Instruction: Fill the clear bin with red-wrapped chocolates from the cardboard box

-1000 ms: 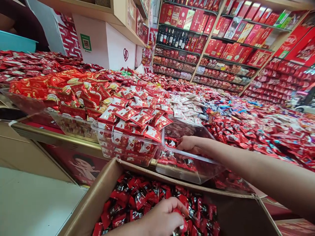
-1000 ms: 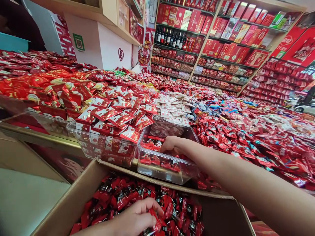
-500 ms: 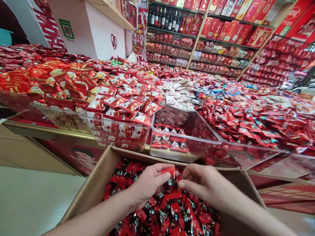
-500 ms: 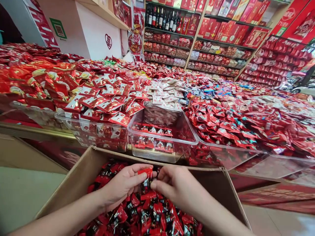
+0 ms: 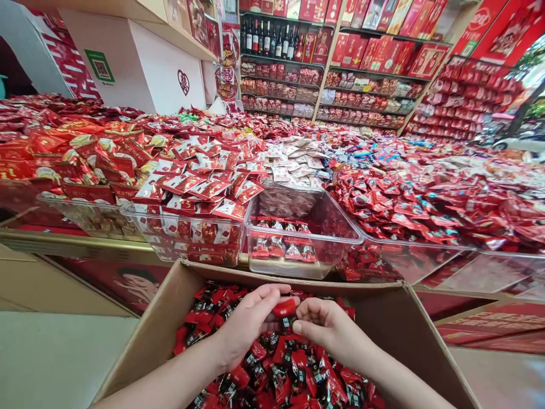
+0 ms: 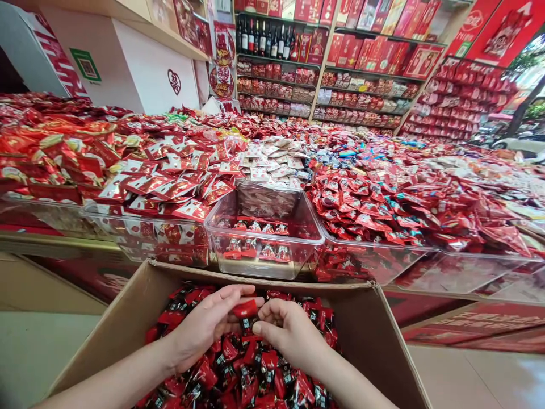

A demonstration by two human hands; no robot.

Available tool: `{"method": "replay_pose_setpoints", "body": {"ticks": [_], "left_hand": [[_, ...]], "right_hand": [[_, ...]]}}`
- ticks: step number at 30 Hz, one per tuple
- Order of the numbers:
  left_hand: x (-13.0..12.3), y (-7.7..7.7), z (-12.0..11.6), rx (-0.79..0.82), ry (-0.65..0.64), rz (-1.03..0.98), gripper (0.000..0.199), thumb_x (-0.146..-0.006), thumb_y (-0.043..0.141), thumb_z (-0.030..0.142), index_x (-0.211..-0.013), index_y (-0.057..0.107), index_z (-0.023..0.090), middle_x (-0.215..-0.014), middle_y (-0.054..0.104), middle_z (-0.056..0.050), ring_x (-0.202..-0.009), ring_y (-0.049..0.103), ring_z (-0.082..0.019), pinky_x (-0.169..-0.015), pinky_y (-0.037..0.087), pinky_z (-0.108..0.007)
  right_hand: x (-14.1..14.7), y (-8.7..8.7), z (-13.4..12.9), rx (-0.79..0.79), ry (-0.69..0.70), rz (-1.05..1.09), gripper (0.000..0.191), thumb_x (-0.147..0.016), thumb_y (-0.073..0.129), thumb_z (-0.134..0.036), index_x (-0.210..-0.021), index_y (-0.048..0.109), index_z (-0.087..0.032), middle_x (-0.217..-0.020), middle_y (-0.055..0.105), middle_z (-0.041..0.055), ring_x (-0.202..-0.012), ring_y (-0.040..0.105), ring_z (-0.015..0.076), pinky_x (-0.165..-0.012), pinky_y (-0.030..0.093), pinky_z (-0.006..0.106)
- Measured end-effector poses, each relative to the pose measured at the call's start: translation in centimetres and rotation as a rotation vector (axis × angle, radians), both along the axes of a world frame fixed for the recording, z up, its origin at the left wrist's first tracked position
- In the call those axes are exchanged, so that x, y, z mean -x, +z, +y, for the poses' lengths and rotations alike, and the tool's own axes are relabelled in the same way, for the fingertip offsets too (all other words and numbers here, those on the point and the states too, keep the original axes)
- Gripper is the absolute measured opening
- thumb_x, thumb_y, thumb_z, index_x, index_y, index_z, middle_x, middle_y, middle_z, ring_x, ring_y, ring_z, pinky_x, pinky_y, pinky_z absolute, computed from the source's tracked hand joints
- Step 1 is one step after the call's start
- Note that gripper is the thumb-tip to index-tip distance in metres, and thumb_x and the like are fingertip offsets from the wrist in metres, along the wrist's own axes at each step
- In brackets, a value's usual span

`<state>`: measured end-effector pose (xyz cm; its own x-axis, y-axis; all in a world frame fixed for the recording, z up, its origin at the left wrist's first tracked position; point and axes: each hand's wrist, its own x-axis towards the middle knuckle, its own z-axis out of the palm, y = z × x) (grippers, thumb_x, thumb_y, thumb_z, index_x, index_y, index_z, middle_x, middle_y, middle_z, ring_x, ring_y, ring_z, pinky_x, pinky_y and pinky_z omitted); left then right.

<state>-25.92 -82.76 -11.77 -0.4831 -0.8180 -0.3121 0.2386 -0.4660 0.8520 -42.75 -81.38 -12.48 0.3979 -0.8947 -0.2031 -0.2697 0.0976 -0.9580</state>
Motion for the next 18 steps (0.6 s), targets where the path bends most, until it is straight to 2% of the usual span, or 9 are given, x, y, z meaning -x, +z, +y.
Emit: {"method": "replay_pose_setpoints", "body": {"ticks": [2, 5, 8, 10, 11, 13, 16, 18], "left_hand": [[-0.3, 0.1, -0.2, -0.022, 0.014, 0.045, 0.034, -0.08, 0.036, 0.042, -0.1, 0.049, 0.017, -0.098, 0.058, -0.009, -0.085, 0.055, -0.018, -0.073, 0.039, -0.032], [-0.7, 0.1, -0.5, -0.051, 0.012, 0.072, 0.036, -0.08, 0.033, 0.044, -0.094, 0.05, 0.015, -0.089, 0.06, -0.009, -0.074, 0.057, -0.016, -0.07, 0.039, -0.031], [-0.7, 0.0, -0.5, -0.046, -0.017, 0.012, 0.032, -0.079, 0.037, 0.042, -0.088, 0.05, 0.014, -0.082, 0.061, -0.008, -0.069, 0.057, -0.014, -0.066, 0.039, -0.028], [-0.6, -0.1, -0.4, -0.044, -0.055, -0.028, 0.029, -0.078, 0.04, 0.04, -0.086, 0.05, 0.014, -0.079, 0.061, -0.007, -0.067, 0.057, -0.013, -0.062, 0.039, -0.026], [-0.5, -0.1, -0.3, -0.046, -0.076, -0.046, 0.027, -0.078, 0.041, 0.039, -0.085, 0.05, 0.014, -0.078, 0.061, -0.006, -0.066, 0.056, -0.012, -0.061, 0.038, -0.025], [-0.3, -0.3, 0.0, -0.04, -0.11, -0.08, 0.025, -0.076, 0.045, 0.037, -0.083, 0.05, 0.014, -0.077, 0.061, -0.005, -0.064, 0.056, -0.011, -0.059, 0.037, -0.023], [-0.2, -0.7, 0.3, -0.03, -0.146, -0.117, 0.022, -0.074, 0.047, 0.034, -0.082, 0.049, 0.013, -0.077, 0.061, -0.005, -0.061, 0.055, -0.009, -0.058, 0.036, -0.022], [-0.3, -0.9, 0.4, -0.02, -0.175, -0.134, 0.019, -0.073, 0.048, 0.03, -0.081, 0.049, 0.013, -0.076, 0.06, -0.005, -0.06, 0.054, -0.009, -0.057, 0.036, -0.023]], "right_hand": [[0.3, 1.8, 0.4, 0.124, -0.004, 0.105, 0.017, -0.073, 0.05, -0.031, -0.068, 0.051, -0.015, -0.058, 0.047, -0.0017, -0.054, 0.041, 0.0081, -0.051, 0.035, 0.02], [1.2, 6.5, 0.2, 0.291, -0.055, 0.167, 0.017, -0.075, 0.048, -0.032, -0.072, 0.053, -0.016, -0.063, 0.052, 0.0003, -0.059, 0.045, 0.0099, -0.054, 0.038, 0.022], [2.2, 11.6, -2.2, 0.431, -0.238, 0.139, 0.019, -0.07, 0.054, -0.033, -0.08, 0.05, -0.018, -0.063, 0.053, 0.0003, -0.056, 0.049, 0.0099, -0.051, 0.04, 0.021], [2.4, 13.8, -5.0, 0.447, -0.35, 0.159, 0.022, -0.067, 0.058, -0.03, -0.083, 0.047, -0.018, -0.06, 0.053, -0.0009, -0.051, 0.049, 0.0087, -0.045, 0.039, 0.019], [2.4, 14.3, -6.7, 0.396, -0.365, 0.189, 0.021, -0.067, 0.058, -0.027, -0.081, 0.046, -0.018, -0.058, 0.052, -0.0016, -0.049, 0.049, 0.0078, -0.043, 0.039, 0.018], [1.9, 14.5, -9.8, 0.188, -0.306, 0.288, 0.013, -0.068, 0.056, -0.018, -0.075, 0.044, -0.017, -0.052, 0.05, -0.0027, -0.043, 0.046, 0.0058, -0.039, 0.037, 0.016], [0.7, 13.3, -13.6, -0.158, -0.173, 0.457, 0.013, -0.07, 0.05, -0.008, -0.067, 0.041, -0.017, -0.044, 0.046, -0.004, -0.038, 0.043, 0.0051, -0.037, 0.035, 0.015], [-0.1, 12.1, -15.0, -0.272, -0.152, 0.55, 0.016, -0.069, 0.049, -0.005, -0.065, 0.039, -0.017, -0.042, 0.045, -0.0048, -0.037, 0.043, 0.0055, -0.036, 0.035, 0.015]]}}
